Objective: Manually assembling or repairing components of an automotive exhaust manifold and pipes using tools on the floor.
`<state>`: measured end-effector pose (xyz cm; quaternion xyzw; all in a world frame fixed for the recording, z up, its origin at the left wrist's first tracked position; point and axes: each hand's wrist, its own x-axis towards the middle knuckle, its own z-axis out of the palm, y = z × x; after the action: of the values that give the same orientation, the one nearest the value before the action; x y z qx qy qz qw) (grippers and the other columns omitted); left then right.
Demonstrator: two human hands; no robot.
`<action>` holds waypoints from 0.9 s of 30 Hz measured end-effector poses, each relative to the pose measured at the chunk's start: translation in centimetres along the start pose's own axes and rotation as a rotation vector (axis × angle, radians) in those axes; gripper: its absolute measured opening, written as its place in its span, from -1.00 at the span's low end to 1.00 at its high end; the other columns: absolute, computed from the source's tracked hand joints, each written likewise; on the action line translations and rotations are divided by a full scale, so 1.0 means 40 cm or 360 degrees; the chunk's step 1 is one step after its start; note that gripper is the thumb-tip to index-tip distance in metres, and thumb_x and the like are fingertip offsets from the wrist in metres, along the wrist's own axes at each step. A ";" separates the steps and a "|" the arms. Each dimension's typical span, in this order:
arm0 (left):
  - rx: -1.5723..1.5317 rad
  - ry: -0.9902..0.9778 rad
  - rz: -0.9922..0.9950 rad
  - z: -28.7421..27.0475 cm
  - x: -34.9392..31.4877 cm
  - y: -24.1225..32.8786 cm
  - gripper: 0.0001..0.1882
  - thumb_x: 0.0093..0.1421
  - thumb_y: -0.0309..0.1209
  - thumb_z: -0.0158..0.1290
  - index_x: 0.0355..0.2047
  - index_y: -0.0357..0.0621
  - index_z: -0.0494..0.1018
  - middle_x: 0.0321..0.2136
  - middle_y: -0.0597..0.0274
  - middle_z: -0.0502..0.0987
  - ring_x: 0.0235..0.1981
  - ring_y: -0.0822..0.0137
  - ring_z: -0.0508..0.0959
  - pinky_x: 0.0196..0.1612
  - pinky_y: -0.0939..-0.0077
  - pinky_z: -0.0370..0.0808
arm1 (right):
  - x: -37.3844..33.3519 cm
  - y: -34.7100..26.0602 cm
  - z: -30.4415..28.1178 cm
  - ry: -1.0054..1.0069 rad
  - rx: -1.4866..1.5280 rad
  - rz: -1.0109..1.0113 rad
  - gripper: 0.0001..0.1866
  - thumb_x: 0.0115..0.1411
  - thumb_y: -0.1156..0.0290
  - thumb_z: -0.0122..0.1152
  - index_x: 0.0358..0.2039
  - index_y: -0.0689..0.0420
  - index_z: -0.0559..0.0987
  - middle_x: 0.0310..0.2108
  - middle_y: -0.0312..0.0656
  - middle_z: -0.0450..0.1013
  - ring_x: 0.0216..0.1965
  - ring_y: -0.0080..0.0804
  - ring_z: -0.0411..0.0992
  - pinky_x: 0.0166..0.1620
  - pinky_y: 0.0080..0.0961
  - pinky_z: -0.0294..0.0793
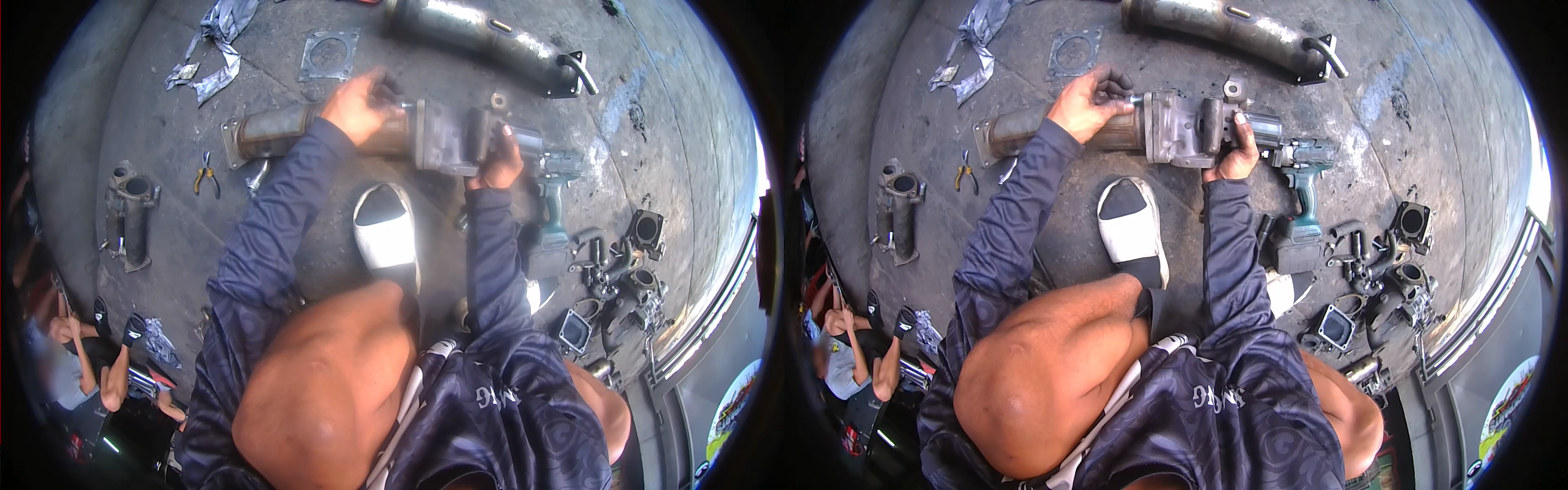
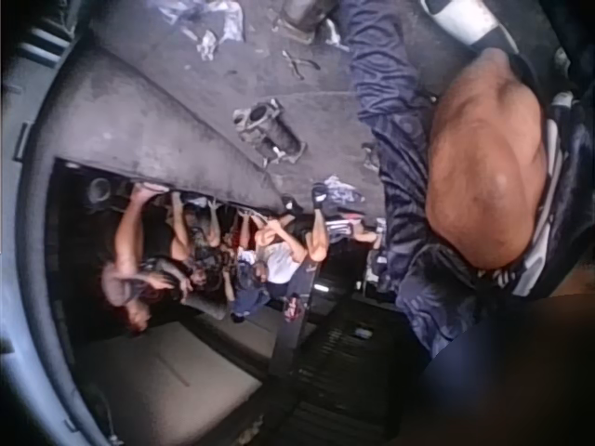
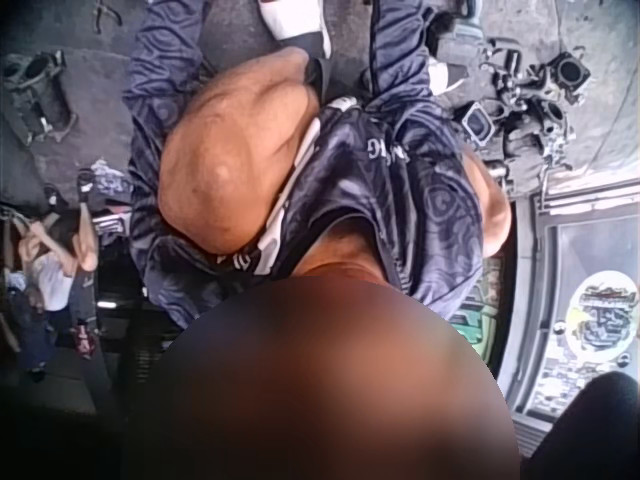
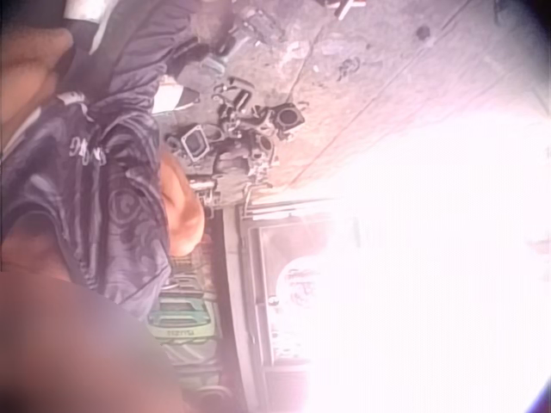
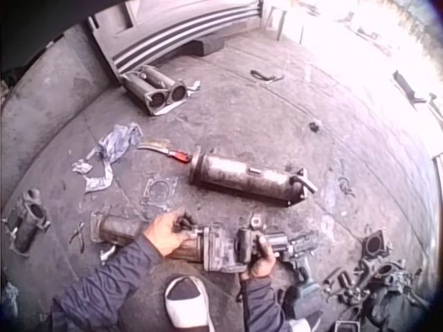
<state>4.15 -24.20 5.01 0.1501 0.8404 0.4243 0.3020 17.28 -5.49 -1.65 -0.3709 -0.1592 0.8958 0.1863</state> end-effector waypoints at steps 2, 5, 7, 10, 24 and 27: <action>-0.0040 -0.0016 -0.0048 0.003 0.001 -0.023 -0.72 0.02 -0.42 0.18 -0.23 -0.18 0.48 -0.29 0.26 0.53 -0.29 0.40 0.51 -0.18 0.52 0.41 | -0.001 0.001 0.001 0.0013 -0.0023 -0.0010 -0.76 0.01 0.43 0.19 -0.27 0.20 0.53 -0.32 -0.17 0.52 -0.30 -0.30 0.52 -0.12 -0.33 0.54; 0.0148 0.0067 -0.0095 0.010 -0.003 -0.037 -0.72 0.04 -0.37 0.18 -0.22 -0.15 0.51 -0.23 0.25 0.53 -0.24 0.37 0.52 -0.13 0.51 0.41 | -0.001 0.000 0.002 0.0024 -0.0020 -0.0012 -0.76 0.00 0.42 0.20 -0.27 0.20 0.53 -0.32 -0.17 0.52 -0.30 -0.30 0.52 -0.12 -0.33 0.53; 0.0283 0.0151 0.0367 0.012 -0.007 -0.033 -0.65 0.00 -0.20 0.20 -0.24 -0.12 0.53 -0.22 0.09 0.53 -0.17 0.14 0.53 -0.09 0.37 0.43 | 0.000 0.001 0.003 0.0015 -0.0020 -0.0030 -0.76 0.00 0.43 0.20 -0.28 0.20 0.53 -0.33 -0.17 0.52 -0.30 -0.30 0.51 -0.12 -0.33 0.53; 0.0013 0.0034 0.0112 0.003 -0.010 -0.020 -0.64 0.00 -0.16 0.19 -0.28 -0.14 0.55 -0.20 0.05 0.51 -0.14 0.08 0.50 -0.05 0.34 0.41 | -0.002 -0.003 0.009 0.0020 -0.0020 -0.0033 -0.76 -0.01 0.43 0.21 -0.28 0.19 0.53 -0.33 -0.17 0.52 -0.30 -0.30 0.51 -0.12 -0.33 0.53; 0.0230 0.0128 0.0337 0.013 -0.009 -0.037 -0.63 0.01 -0.23 0.22 -0.23 -0.20 0.53 -0.24 0.15 0.52 -0.13 0.23 0.49 -0.04 0.43 0.39 | 0.009 -0.012 0.003 -0.0047 -0.0209 -0.0051 -0.74 0.04 0.39 0.15 -0.24 0.20 0.53 -0.28 -0.15 0.51 -0.26 -0.26 0.52 -0.10 -0.29 0.54; 0.0246 -0.0038 0.0105 -0.004 0.002 -0.003 -0.59 -0.03 -0.22 0.25 -0.21 -0.18 0.50 -0.18 0.15 0.49 -0.14 0.19 0.51 -0.02 0.41 0.40 | 0.020 -0.009 -0.016 -0.0017 -0.0204 -0.0071 -0.73 0.04 0.39 0.15 -0.24 0.21 0.53 -0.27 -0.15 0.51 -0.24 -0.26 0.51 -0.09 -0.30 0.53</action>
<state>3.99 -24.32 4.97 0.2055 0.8615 0.3661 0.2856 17.30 -4.71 -2.42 -0.3737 -0.2253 0.8813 0.1811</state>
